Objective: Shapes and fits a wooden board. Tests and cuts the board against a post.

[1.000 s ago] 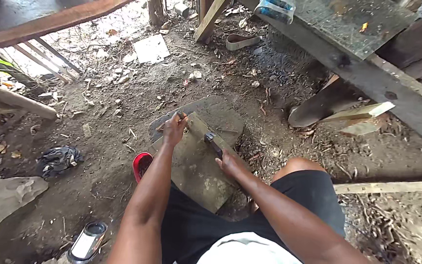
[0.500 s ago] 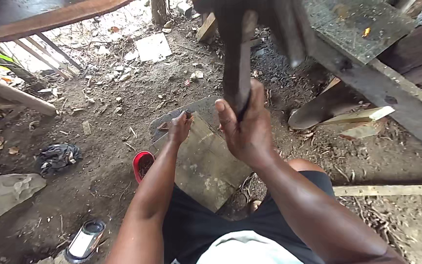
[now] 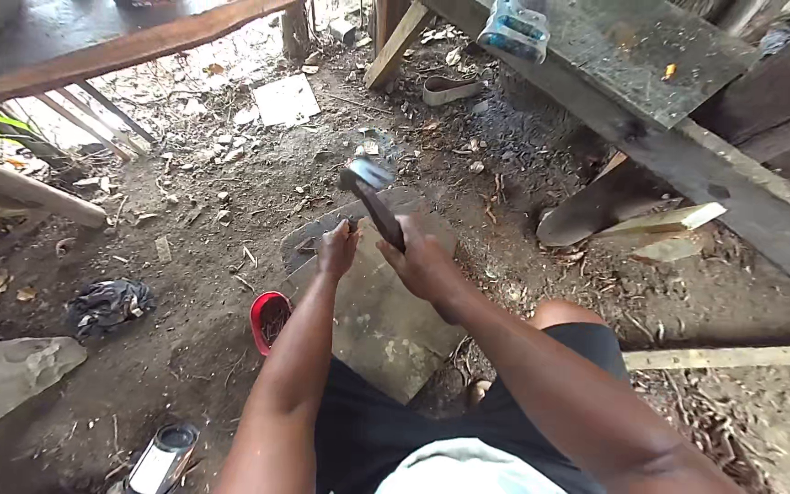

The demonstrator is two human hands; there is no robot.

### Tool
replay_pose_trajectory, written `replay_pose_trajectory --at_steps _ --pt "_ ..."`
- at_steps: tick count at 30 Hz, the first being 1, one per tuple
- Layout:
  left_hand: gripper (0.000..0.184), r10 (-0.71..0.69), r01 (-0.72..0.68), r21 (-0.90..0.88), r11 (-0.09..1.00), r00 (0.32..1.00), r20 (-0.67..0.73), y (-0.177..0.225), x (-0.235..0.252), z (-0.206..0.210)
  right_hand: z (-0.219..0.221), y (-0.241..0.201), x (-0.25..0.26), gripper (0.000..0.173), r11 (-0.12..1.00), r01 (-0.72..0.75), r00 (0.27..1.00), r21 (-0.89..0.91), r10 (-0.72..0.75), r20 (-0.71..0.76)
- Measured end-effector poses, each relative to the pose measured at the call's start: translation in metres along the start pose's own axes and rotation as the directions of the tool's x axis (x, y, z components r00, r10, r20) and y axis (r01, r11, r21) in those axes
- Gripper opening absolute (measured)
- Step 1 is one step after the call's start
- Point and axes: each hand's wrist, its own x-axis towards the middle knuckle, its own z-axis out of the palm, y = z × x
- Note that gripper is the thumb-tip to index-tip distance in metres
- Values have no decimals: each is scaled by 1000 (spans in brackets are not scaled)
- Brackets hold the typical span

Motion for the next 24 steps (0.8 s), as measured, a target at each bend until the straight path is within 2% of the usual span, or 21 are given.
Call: replay_pose_trajectory --at_steps 2,4,6,7,8,9,11,14,18,24 --pt "25 8 -13 -100 995 999 -50 -12 -5 1 25 31 -2 54 985 -170 972 33 162 172" --pt "29 -107 73 -304 950 989 -97 -31 -17 0 51 59 -12 56 945 -326 907 -17 317 277" --pt "33 -261 167 -546 821 960 -99 -45 -30 -1 70 82 -24 59 912 -394 836 -116 408 367" --pt "31 -293 172 -612 772 950 -103 -47 -33 -1 79 91 -30 60 902 -399 810 -168 432 397" --pt "29 -290 169 -603 780 951 -109 -44 -35 -3 87 97 -34 60 896 -393 797 -204 443 411" --pt "27 -250 150 -530 835 961 -121 -36 -35 -5 92 100 -36 60 893 -386 792 -230 449 414" --pt "22 -97 36 -338 940 982 -164 -20 -32 -8 93 98 -35 60 886 -380 783 -265 461 418" --pt "19 84 -130 -202 971 972 -221 -1 -13 -13 84 94 -28 60 879 -378 767 -291 473 433" --pt "24 -13 -9 -150 989 989 -146 2 8 -18 83 91 -27 58 877 -356 767 -324 472 435" --pt "28 -66 44 -165 985 989 -134 -7 19 -13 85 92 -29 59 881 -359 771 -309 466 434"
